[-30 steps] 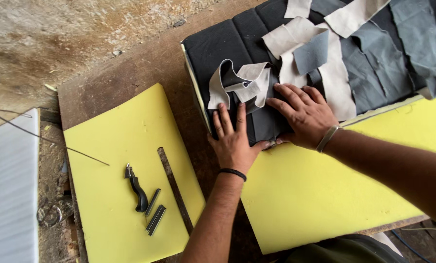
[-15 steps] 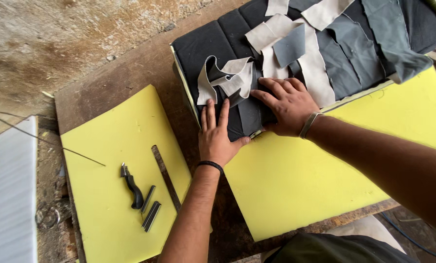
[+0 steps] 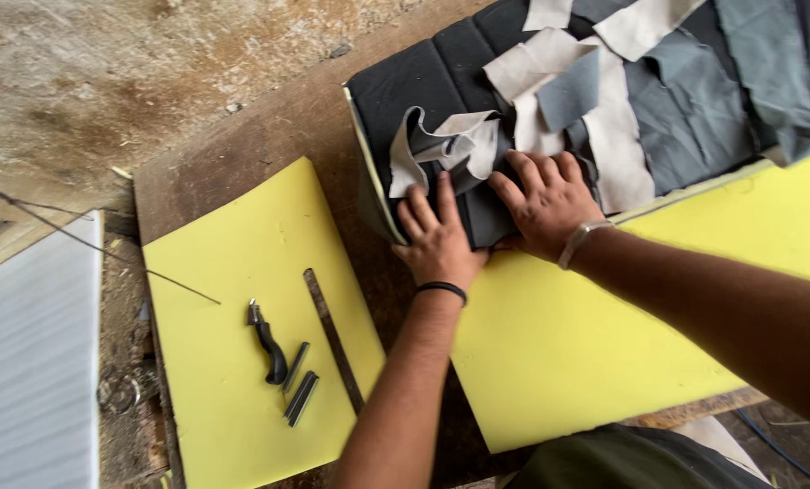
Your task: The person uses shears to cut a light-colored fabric strip from a black upholstered cushion placed on a yellow foam board. After cutting, the person removes the cut fabric pieces and adjusts the cushion on the foam.
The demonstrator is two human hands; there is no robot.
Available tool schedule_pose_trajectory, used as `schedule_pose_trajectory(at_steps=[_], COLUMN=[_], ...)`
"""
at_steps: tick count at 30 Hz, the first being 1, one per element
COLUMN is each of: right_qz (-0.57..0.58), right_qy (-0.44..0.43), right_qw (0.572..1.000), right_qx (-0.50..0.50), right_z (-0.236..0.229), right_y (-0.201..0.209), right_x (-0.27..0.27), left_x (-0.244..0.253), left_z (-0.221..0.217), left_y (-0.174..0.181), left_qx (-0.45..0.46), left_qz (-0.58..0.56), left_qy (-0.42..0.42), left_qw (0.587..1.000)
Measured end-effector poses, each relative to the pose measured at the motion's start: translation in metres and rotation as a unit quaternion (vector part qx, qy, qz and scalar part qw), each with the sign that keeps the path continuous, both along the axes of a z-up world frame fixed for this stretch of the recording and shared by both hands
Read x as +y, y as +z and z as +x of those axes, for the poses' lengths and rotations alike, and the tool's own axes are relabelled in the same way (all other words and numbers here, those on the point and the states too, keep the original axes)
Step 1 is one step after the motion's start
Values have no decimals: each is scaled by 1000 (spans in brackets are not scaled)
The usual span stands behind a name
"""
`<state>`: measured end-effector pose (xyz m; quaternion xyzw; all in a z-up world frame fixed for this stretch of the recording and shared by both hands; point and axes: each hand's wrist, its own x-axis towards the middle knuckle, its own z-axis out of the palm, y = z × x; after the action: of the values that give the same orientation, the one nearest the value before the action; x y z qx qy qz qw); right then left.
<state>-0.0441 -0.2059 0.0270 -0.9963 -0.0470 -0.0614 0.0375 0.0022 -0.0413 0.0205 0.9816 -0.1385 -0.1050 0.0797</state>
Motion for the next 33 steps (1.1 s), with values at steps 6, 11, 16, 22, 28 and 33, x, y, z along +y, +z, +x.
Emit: schedule_pose_trajectory(at_steps=[6,11,16,22,28,33], right_qz=[135,334,746,651,449,458], right_qy=[121,-459,-442,-318,-342,-266], right_qw=[977,824,495,673,760,736], right_qx=[-110,3,57,150,321,421], right_z=[-44,-119,-117,-80,-59,-61], right_y=[0,-14,-46,-32,-32,-31], right_x=[-103,-216,-262,-295,-314,-334], left_x=[25,-50,-173,-227,-248,-264], left_z=[-22,-74,-72,-55,-68,-59], left_y=[12,9,-8,-19,-26,-15], left_qx=[-87,-204,-125,-125,-154,-105], left_qz=[-154,-321,-408,-397,-188,-93], left_qy=[-24,-218,-282,-176,-147,-142], left_qw=[984,899,860,892,959,980])
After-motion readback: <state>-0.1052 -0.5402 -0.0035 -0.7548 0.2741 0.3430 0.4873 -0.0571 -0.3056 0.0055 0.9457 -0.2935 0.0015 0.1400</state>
